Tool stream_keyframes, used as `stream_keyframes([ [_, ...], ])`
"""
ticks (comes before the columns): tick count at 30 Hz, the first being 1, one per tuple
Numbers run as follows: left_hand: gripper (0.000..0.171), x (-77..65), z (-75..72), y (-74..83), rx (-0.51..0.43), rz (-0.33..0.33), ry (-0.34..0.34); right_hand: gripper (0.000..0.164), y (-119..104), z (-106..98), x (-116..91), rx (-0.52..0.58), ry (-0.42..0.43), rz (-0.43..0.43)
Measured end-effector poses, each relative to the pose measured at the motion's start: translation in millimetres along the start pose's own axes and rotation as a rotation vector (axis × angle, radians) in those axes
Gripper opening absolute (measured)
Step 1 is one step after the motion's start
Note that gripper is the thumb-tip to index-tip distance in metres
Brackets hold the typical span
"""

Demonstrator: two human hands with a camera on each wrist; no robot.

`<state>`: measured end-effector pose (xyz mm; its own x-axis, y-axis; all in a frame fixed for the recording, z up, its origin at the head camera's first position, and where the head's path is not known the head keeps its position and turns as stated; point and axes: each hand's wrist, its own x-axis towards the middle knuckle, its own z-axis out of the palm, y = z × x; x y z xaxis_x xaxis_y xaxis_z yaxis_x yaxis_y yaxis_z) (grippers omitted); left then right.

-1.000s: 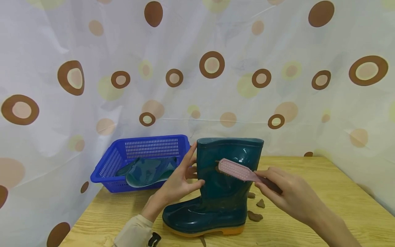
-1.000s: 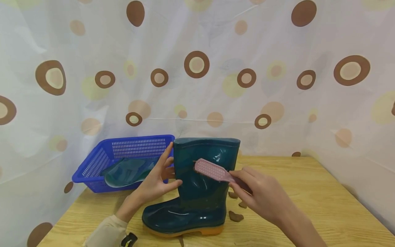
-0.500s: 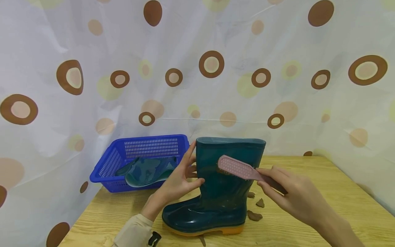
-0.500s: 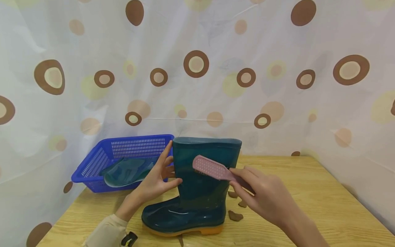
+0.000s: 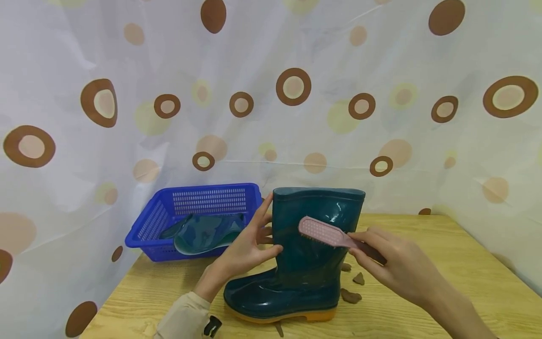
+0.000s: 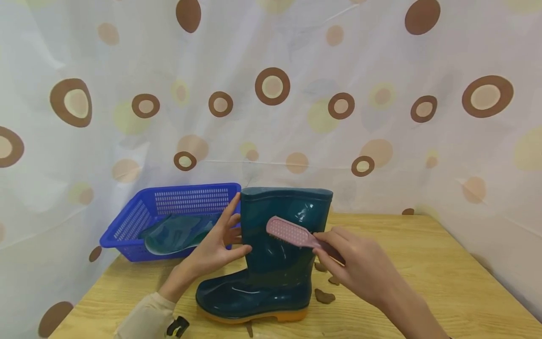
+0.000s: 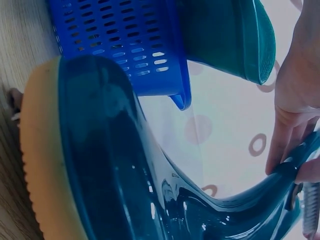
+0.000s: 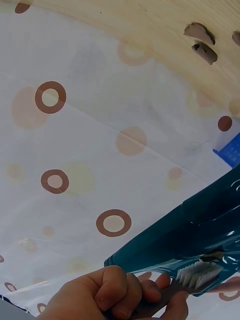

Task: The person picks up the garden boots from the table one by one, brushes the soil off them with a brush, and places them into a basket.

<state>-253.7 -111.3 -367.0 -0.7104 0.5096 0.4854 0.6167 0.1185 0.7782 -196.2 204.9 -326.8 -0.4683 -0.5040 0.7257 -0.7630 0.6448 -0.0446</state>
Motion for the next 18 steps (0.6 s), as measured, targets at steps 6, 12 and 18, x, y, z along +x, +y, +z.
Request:
stream_keyframes([
  [6, 0.107, 1.0, -0.4, 0.1, 0.000, -0.038, -0.004, 0.029, -1.3, -1.0, -4.0, 0.009, -0.018, -0.002],
  [12, 0.107, 1.6, -0.7, 1.4, 0.008, -0.039, -0.013, 0.030, -1.8, -2.2, -8.7, 0.045, -0.034, 0.006],
  [18, 0.108, 2.0, -1.0, 3.8, 0.008, -0.057, -0.013, 0.031, -2.3, -4.8, -14.8, 0.057, -0.065, 0.015],
])
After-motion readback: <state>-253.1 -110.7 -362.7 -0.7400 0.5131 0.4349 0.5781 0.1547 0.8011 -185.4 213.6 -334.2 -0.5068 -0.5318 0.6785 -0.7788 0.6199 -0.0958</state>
